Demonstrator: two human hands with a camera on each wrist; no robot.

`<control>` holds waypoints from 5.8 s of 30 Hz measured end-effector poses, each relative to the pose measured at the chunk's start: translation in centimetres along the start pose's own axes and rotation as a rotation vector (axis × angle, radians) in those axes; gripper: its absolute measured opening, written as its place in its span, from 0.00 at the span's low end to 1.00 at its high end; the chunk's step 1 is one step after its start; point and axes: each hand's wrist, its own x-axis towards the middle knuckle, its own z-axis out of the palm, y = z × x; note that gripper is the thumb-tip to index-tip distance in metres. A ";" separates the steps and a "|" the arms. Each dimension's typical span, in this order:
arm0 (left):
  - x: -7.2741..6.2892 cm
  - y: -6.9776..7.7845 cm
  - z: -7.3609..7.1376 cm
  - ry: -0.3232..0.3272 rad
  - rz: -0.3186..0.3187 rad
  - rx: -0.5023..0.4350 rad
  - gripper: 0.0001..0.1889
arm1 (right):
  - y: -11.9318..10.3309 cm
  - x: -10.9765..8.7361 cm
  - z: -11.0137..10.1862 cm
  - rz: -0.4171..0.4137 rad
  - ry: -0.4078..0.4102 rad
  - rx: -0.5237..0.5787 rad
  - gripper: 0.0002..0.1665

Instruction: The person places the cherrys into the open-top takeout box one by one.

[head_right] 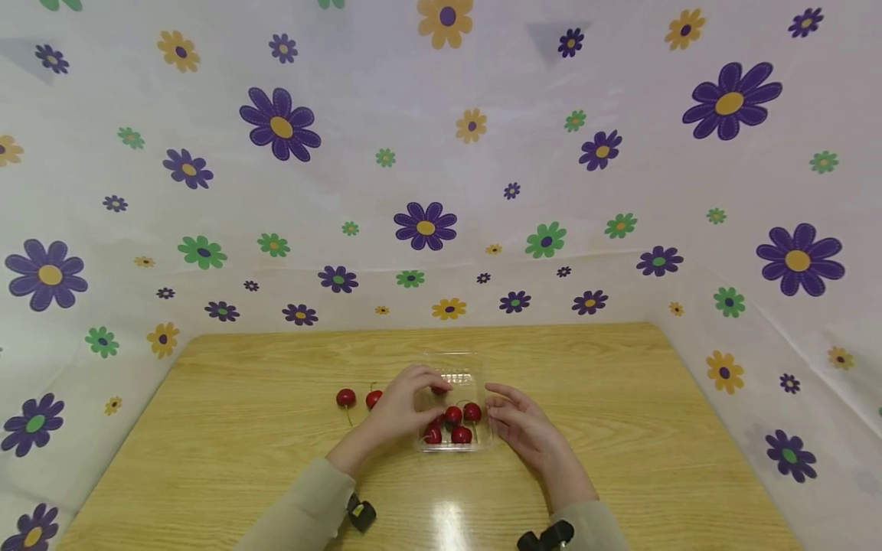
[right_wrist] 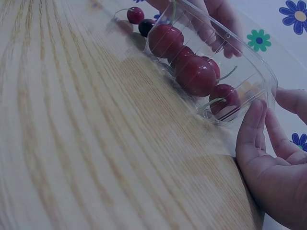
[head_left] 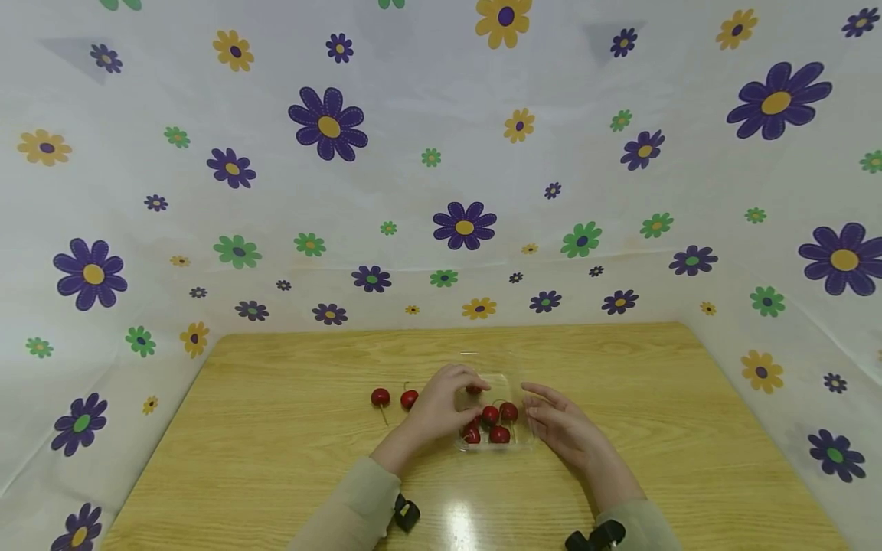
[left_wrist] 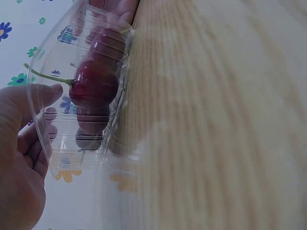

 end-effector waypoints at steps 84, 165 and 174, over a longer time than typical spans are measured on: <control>-5.8 -5.8 -6.2 0.321 -0.129 -0.066 0.12 | -0.1 0.0 0.1 0.004 0.009 0.011 0.24; -8.2 -9.8 -8.0 0.127 -0.450 -0.108 0.13 | 0.0 0.2 -0.2 0.001 0.013 0.000 0.24; -8.1 -9.9 -7.9 0.145 -0.465 -0.119 0.14 | 0.1 0.1 -0.2 0.009 0.028 0.004 0.24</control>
